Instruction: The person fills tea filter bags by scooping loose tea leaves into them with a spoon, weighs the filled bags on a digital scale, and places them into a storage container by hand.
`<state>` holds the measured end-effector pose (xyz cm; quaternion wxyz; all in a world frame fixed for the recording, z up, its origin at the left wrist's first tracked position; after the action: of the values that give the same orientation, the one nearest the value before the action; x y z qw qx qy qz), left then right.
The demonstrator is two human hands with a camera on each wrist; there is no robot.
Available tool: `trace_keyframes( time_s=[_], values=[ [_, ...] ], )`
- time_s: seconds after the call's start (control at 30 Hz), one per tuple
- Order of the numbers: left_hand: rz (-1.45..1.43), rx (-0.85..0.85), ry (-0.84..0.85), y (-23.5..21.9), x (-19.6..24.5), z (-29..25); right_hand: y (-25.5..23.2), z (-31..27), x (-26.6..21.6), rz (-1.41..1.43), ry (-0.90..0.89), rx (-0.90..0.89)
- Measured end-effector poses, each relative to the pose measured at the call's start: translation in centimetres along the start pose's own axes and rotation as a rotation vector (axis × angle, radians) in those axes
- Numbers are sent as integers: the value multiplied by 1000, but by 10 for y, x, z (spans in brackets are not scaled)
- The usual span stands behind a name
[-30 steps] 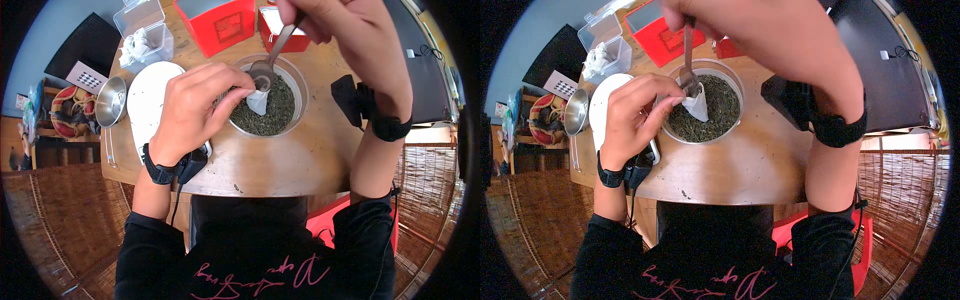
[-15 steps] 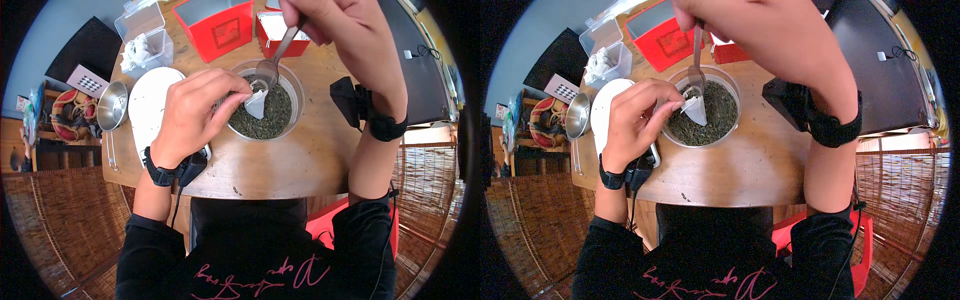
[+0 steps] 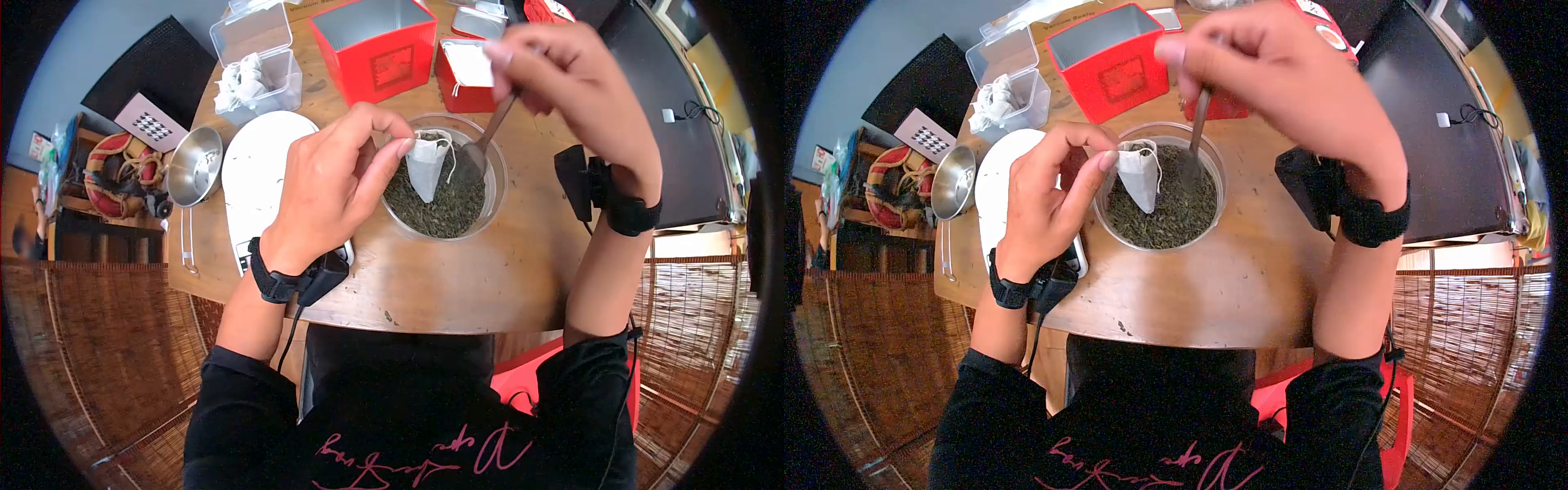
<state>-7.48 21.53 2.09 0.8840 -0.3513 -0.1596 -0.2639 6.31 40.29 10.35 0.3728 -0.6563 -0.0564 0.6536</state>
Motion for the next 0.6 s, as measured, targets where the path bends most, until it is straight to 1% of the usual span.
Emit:
trace_keyframes(
  time_s=[0.07, 0.13, 0.2, 0.23, 0.27, 0.3, 0.33, 0.37, 0.43, 0.5, 0.53, 0.57, 0.6],
  values=[
    [2, 44, -54, -1, -2, 0, 16, 3, 10, -28, 92, -244],
    [-8, 75, -61, -2, -1, 1, 22, 2, 8, 1, 86, -276],
    [-17, 106, -71, -3, -2, 0, 26, 2, 11, -88, 130, -310],
    [-40, 112, -63, -2, -3, 0, 26, 3, 15, -151, 72, -270],
    [-62, 118, -54, -2, -3, 0, 27, 4, 14, -154, 68, -272],
    [-60, 123, -53, -4, -2, 0, 25, 4, 10, -236, -35, -202],
    [-64, 77, -92, -4, -3, -1, 25, 3, 4, -317, -138, -131],
    [-68, 30, -132, -3, -4, -2, 26, 3, 2, -319, -141, -135],
    [-71, 42, -123, -4, -2, -1, 29, 0, -8, -270, -257, -115],
    [-73, 47, -112, -3, -2, -1, 34, -2, -11, -315, -260, -137],
    [-96, 99, -78, -2, -3, -1, 36, -2, -11, -359, -261, -155],
    [-119, 150, -44, -2, -2, 0, 40, 1, -7, -313, -293, -104],
    [-119, 150, -44, -2, -2, 0, 39, 1, -7, -312, -293, -104]
  ],
)
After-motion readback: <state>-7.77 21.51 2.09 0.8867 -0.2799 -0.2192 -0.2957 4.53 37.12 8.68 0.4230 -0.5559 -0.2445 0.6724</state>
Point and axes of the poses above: each hand's wrist, its own z-axis towards the middle knuckle, its own y-axis out of the palm, x = y × z, the point moved 4 cm from there along z, towards the middle knuckle, and after that the axes turned 12 degrees about y, right-handed, at the moved point
